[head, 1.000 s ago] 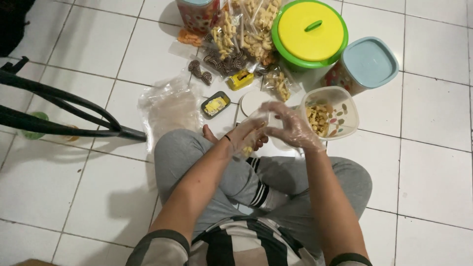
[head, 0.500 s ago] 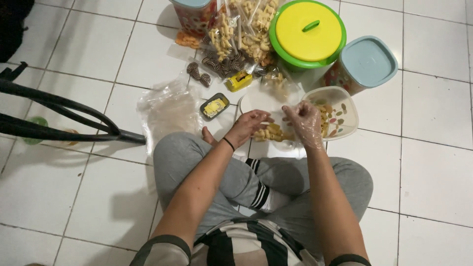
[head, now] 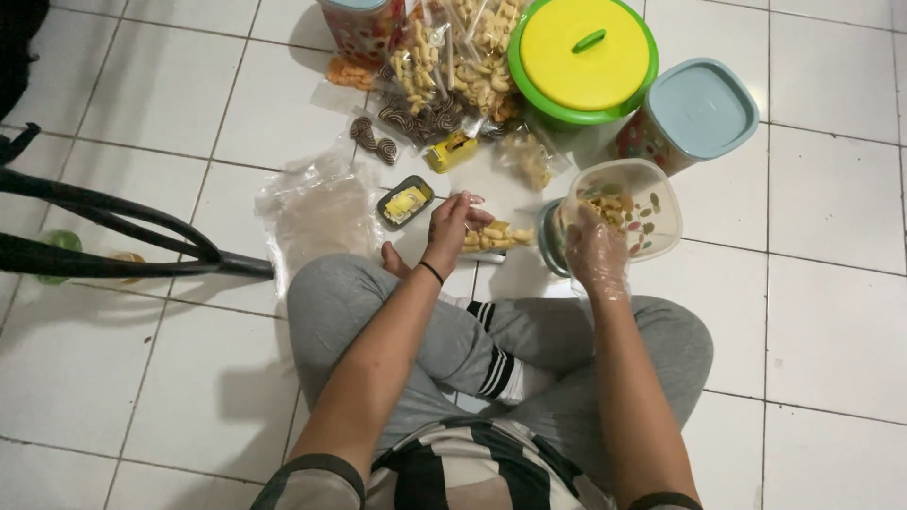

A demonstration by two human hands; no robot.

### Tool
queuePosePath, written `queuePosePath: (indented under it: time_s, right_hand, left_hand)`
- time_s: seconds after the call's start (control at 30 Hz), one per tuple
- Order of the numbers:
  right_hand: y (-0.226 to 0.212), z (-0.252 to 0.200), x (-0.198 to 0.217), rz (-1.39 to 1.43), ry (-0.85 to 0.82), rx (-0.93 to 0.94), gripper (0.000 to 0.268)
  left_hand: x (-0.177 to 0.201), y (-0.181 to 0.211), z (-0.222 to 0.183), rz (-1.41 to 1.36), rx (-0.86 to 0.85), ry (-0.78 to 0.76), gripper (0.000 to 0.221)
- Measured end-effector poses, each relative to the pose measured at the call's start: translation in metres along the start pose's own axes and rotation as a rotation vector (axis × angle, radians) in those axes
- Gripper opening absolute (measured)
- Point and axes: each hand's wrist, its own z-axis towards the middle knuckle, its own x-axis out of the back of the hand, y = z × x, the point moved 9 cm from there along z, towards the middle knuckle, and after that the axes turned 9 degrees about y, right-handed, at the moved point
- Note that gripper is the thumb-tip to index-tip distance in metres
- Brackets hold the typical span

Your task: Manually portioning snacks into small plastic bags and weighing each bag on a digital scale to ensure consistent weight.

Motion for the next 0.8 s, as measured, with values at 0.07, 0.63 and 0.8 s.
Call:
queuePosePath:
  time_s: [0.07,0.63,0.8]
  right_hand:
    - [-0.011,0.009,0.001,0.036,0.099,0.041,0.036]
    - [-0.044,0.044,-0.008,0.054,0.101,-0.032,0.022]
    - [-0.069,0.019,0.042,0.080,0.322,0.142,0.016]
  left_hand:
    - [0.002,-0.004,0.003,-0.050,-0.013,0.021,0.037]
    - [0.011,-0.001,0.001,0.053,-0.086,0.077,0.037]
    - [0.006,0.004,-0.002,0.010,-0.066,0.043,0.040]
